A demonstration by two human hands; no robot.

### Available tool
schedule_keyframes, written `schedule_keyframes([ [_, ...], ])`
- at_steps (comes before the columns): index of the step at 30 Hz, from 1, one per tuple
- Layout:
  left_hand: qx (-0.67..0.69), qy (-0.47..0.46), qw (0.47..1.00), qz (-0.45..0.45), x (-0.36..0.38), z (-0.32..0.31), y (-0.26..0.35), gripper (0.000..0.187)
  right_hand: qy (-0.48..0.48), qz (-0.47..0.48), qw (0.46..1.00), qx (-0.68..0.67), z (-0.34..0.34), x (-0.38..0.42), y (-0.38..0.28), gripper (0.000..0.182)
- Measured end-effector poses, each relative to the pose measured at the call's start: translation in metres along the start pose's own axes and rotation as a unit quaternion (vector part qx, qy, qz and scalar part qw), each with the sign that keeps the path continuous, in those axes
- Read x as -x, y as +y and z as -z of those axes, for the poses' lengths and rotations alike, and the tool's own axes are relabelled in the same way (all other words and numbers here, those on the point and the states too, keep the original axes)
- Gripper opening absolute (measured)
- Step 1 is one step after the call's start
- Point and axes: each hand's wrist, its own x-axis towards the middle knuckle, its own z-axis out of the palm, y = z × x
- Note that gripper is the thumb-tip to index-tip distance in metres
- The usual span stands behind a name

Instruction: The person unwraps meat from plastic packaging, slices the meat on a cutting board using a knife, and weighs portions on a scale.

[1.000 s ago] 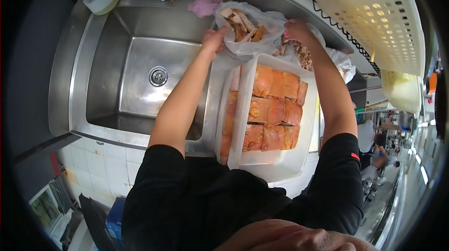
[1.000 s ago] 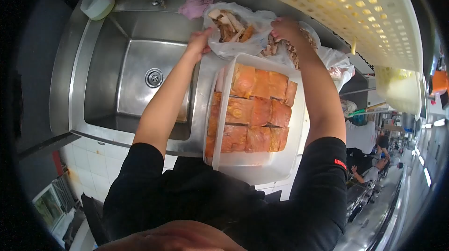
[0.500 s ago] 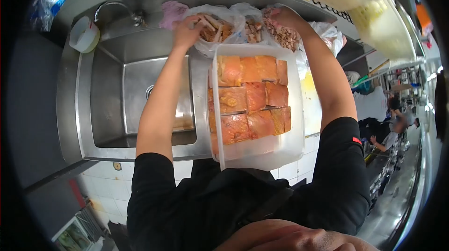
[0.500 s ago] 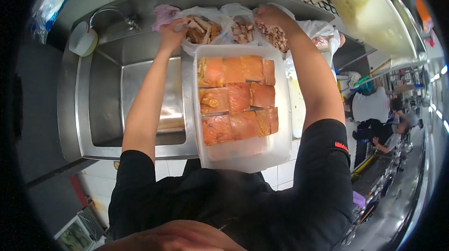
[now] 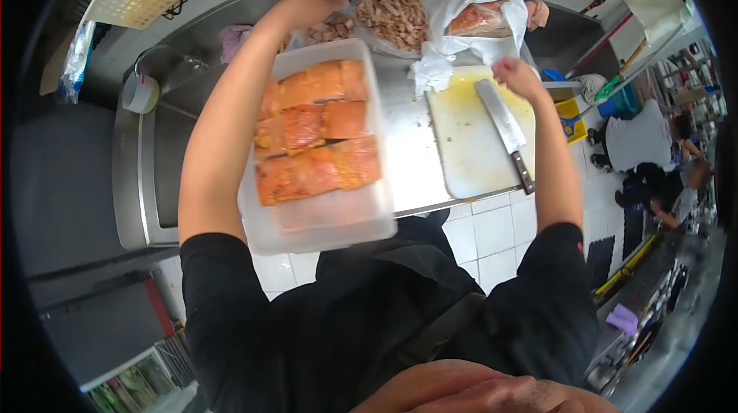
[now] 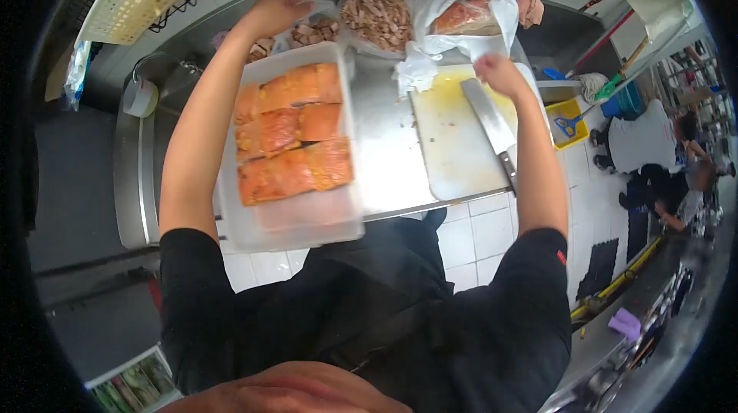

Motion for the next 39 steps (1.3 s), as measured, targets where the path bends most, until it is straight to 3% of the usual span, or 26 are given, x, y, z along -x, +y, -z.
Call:
schedule_keyframes([
  [1,-0.070,-0.029,0.997,-0.012,-0.012,-0.007,0.020,0.042,0.021,0.003,0.999,-0.027,0.007,0.029,0.022,0.021],
  [3,-0.072,-0.030,0.997,0.003,-0.034,-0.029,0.056,0.042,0.034,-0.041,0.990,-0.134,0.018,0.087,0.045,0.020],
  [5,-0.136,-0.132,0.977,0.095,-0.068,-0.053,0.079,0.041,0.048,-0.083,0.967,-0.235,0.014,0.135,0.085,0.019],
  [6,-0.142,-0.131,0.976,0.102,-0.089,-0.074,0.074,0.041,0.035,-0.092,0.959,-0.266,0.009,0.156,0.105,0.019],
  [8,-0.043,-0.009,0.972,0.230,-0.118,-0.141,0.044,0.038,0.013,-0.111,0.942,-0.316,0.012,0.185,0.118,0.019],
  [10,-0.016,0.156,0.953,0.258,-0.108,-0.205,0.038,0.041,-0.003,-0.121,0.934,-0.335,0.014,0.203,0.113,0.019],
  [12,-0.101,0.095,0.952,0.273,-0.137,-0.298,-0.070,0.044,-0.039,-0.119,0.918,-0.375,0.021,0.201,0.112,0.019],
  [14,-0.149,0.096,0.956,0.235,-0.106,-0.323,-0.060,0.038,-0.078,-0.098,0.921,-0.369,0.022,0.185,0.112,0.018],
  [15,0.107,0.270,0.888,0.356,-0.111,-0.335,-0.043,0.030,-0.100,-0.081,0.923,-0.362,0.021,0.174,0.109,0.018],
  [16,0.352,0.410,0.720,0.436,-0.117,-0.347,-0.027,0.023,-0.122,-0.073,0.923,-0.358,0.020,0.160,0.102,0.018],
  [17,0.356,0.414,0.715,0.436,-0.110,-0.343,-0.012,0.023,-0.147,-0.068,0.922,-0.352,0.018,0.146,0.094,0.018],
  [19,0.598,0.325,0.565,0.467,-0.092,-0.313,0.020,0.008,-0.184,-0.037,0.928,-0.321,0.013,0.109,0.071,0.017],
  [20,0.599,0.329,0.559,0.470,-0.094,-0.305,0.026,0.008,-0.196,-0.012,0.936,-0.294,0.010,0.086,0.060,0.017],
  [22,0.684,0.385,0.413,0.462,-0.100,-0.295,0.030,0.004,-0.190,0.061,0.936,-0.291,-0.007,0.028,0.044,0.015],
  [25,0.760,0.386,0.360,0.379,-0.095,-0.290,0.025,0.007,-0.134,0.135,0.962,-0.194,-0.022,-0.058,-0.017,0.017],
  [26,0.762,0.392,0.354,0.374,-0.092,-0.291,0.023,0.007,-0.098,0.166,0.970,-0.145,-0.032,-0.093,-0.032,0.019],
  [28,0.759,0.385,0.401,0.338,-0.087,-0.297,0.020,0.009,-0.029,0.278,0.959,-0.051,-0.044,-0.157,-0.061,0.028],
  [29,0.761,0.391,0.395,0.335,-0.086,-0.301,0.022,0.009,-0.033,0.283,0.957,-0.046,-0.058,-0.185,-0.063,0.028],
  [31,0.656,0.429,0.490,0.382,-0.088,-0.300,0.025,0.010,0.136,0.122,0.982,-0.043,-0.099,-0.240,-0.053,0.031],
  [32,0.655,0.436,0.487,0.377,-0.086,-0.291,0.036,0.010,0.134,0.131,0.981,-0.043,-0.118,-0.265,-0.034,0.031],
  [34,0.694,0.442,0.420,0.383,-0.083,-0.263,0.062,0.012,0.011,0.061,0.994,0.091,-0.131,-0.310,0.000,0.030],
  [35,0.695,0.446,0.416,0.381,-0.081,-0.263,0.060,0.012,0.009,0.066,0.993,0.093,-0.124,-0.305,-0.001,0.030],
  [36,0.714,0.439,0.443,0.318,-0.082,-0.265,0.057,0.012,-0.017,0.162,0.951,0.263,-0.111,-0.288,-0.006,0.027],
  [37,0.729,0.429,0.469,0.254,-0.083,-0.264,0.056,0.013,-0.042,0.251,0.871,0.422,-0.104,-0.284,-0.004,0.024],
  [38,0.729,0.432,0.467,0.253,-0.085,-0.262,0.054,0.013,-0.043,0.254,0.869,0.422,-0.100,-0.285,-0.007,0.024],
  [39,0.694,0.457,0.512,0.219,-0.088,-0.255,0.052,0.013,0.022,0.307,0.822,0.480,-0.098,-0.294,-0.006,0.022],
])
